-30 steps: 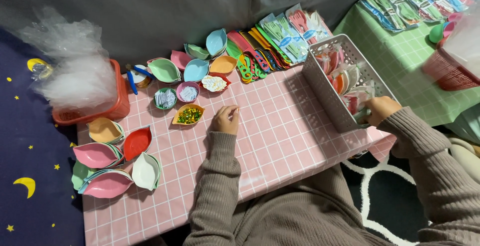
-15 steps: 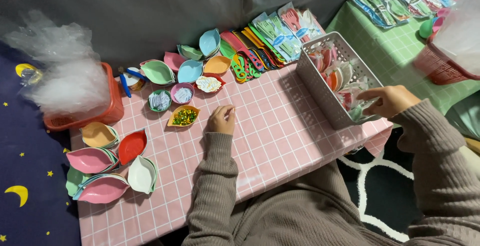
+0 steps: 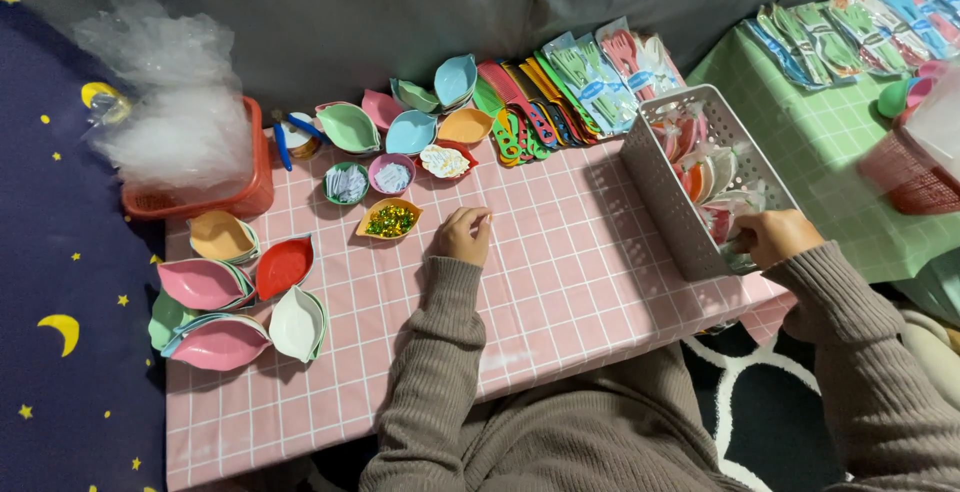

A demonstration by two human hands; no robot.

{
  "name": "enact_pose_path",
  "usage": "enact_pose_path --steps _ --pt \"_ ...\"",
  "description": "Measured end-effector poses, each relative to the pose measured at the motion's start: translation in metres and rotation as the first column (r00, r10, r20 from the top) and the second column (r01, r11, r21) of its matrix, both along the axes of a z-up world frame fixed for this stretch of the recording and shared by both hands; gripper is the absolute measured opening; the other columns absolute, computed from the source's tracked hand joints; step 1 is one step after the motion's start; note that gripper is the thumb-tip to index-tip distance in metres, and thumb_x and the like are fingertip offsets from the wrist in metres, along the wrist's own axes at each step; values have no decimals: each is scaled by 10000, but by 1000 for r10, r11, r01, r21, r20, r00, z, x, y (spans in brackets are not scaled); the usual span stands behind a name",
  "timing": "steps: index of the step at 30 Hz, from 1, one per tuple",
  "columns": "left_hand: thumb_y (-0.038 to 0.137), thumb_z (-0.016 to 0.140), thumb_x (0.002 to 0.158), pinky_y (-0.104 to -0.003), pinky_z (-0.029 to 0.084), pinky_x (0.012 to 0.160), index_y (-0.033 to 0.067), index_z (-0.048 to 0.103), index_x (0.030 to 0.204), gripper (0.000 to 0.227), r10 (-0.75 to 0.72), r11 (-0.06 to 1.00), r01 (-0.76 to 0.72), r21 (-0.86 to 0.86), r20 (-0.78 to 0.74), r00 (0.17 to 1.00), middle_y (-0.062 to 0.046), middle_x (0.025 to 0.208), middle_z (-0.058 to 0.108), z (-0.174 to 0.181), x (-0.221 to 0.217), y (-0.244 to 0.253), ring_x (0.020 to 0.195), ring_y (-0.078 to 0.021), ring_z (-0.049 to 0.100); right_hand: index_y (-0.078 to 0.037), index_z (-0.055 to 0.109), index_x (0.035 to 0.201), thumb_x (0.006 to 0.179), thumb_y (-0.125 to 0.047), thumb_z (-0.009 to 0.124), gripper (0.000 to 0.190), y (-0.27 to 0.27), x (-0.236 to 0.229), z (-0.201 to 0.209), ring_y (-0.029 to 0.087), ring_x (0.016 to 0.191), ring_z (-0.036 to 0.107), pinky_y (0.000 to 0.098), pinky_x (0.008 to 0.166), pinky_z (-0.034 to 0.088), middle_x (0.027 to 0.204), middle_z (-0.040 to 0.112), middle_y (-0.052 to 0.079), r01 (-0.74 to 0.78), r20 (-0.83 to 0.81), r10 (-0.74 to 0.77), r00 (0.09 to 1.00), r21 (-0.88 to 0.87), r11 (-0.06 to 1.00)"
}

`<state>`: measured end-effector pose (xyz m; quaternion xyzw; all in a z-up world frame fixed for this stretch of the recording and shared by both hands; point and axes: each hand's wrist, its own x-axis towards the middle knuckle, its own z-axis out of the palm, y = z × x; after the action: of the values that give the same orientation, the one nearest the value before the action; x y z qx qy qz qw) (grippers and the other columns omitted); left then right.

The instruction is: The person places small decorative items into paper leaf-shaped containers and then secures the contents by wrapping the leaf with clear plastic film.

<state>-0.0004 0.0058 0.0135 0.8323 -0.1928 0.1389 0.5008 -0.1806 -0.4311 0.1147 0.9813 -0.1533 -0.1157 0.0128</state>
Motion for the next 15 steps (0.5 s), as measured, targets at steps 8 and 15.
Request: enact_pose_path --steps 8,15 --pt "43 633 852 -360 564 675 165 752 958 200 159 986 -162 49 61 985 12 954 764 -1 -3 4 829 -211 725 39 757 1118 975 108 635 200 64 -41 31 269 840 735 382 805 628 1015 768 187 -36 750 28 661 -5 999" --pt "71 581 830 -359 540 736 180 729 1015 261 215 972 -174 -159 290 932 -10 844 662 -59 29 -1 803 -273 682 -150 747 1101 841 -112 738 263 181 48 -54 297 1037 660 402 937 514 1136 716 65 -500 940 148 307 27 865"
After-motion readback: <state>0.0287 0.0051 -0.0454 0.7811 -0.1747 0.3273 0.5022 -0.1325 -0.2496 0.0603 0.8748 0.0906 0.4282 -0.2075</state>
